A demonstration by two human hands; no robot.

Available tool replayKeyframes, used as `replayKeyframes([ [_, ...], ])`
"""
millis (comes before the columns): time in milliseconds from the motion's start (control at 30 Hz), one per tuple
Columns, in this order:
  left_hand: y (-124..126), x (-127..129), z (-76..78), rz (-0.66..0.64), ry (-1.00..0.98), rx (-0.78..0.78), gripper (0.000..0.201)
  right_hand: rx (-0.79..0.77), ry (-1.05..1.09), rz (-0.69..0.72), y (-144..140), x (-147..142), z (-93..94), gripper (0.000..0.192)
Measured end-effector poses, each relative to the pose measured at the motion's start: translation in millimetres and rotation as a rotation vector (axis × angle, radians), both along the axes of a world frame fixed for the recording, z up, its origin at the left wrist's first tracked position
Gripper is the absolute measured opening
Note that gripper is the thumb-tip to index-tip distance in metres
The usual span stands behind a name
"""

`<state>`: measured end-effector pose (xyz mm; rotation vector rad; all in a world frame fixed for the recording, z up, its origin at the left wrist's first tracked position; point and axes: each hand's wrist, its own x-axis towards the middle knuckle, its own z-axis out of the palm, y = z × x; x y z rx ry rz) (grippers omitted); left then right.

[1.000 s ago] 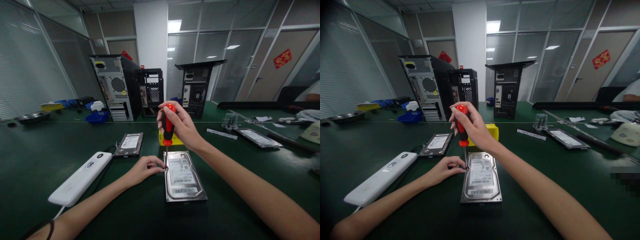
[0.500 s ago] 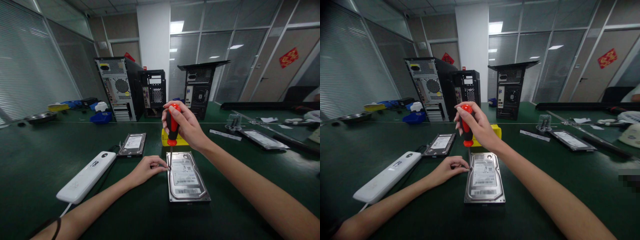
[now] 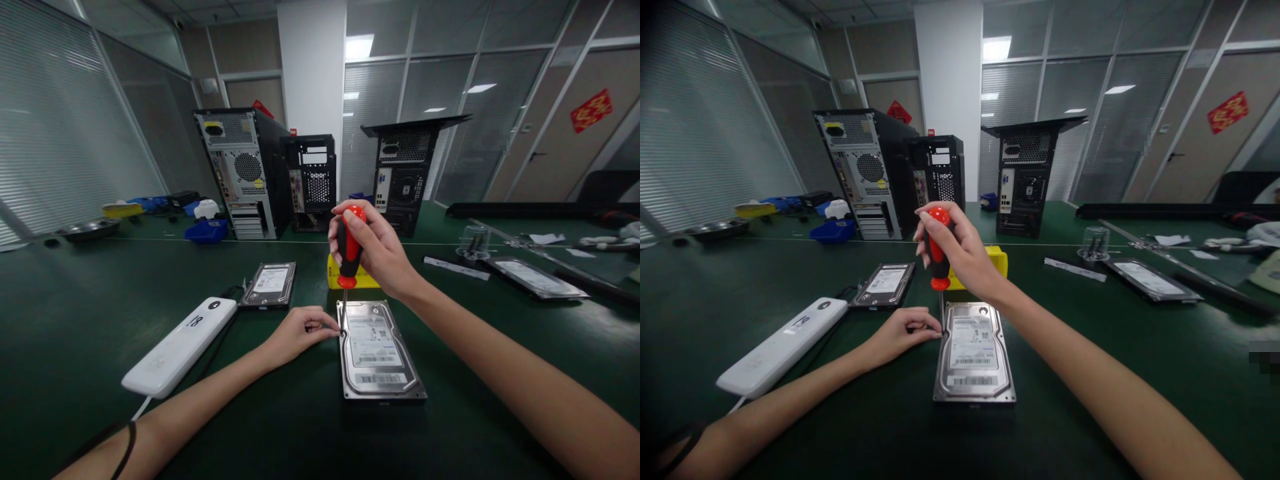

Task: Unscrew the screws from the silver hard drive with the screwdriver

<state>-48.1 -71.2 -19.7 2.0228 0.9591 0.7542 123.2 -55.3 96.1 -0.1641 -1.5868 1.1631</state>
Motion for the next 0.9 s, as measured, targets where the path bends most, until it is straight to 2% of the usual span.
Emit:
replayKeyframes([
  [433,-1.3,-0.4,1.7,0.008,0.038,0.089,0.018,-0.001,-0.004,0.004,1.2,-0.2,0.4,0.018],
  [900,-0.1,-1.3,1.4,0.006,-0.014,0.0,0.02,0.015,0.012,-0.008,1.9,-0.7,-2.0,0.016],
])
